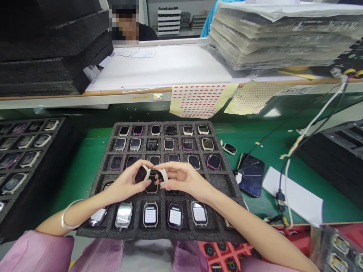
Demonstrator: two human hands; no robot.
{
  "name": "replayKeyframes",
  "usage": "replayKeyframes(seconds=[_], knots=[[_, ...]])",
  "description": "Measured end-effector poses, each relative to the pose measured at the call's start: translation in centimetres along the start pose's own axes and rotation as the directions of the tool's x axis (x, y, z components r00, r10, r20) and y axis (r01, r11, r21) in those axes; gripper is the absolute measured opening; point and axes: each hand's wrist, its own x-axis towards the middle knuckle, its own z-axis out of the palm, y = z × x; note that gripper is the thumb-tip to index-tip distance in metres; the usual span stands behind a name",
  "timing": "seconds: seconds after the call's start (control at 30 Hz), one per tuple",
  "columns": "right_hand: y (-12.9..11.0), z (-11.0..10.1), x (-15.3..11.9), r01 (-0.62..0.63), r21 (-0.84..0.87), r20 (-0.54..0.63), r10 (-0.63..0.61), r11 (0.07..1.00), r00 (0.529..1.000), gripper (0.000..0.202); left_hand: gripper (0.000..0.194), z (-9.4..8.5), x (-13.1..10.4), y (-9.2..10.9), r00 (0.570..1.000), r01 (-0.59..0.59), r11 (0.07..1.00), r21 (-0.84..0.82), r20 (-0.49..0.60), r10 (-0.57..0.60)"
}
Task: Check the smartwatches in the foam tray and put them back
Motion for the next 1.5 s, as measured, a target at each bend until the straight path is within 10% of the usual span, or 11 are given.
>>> replayKeyframes(seconds=[1.5], knots=[[-0.43,0.11,-0.20,-0.047,-0.095,-0.072,0.040,0.994,0.997,0.038,0.030,-0.51,-0.02,0.49,0.995,-0.051,0.995,0.088,-0.075,0.058]])
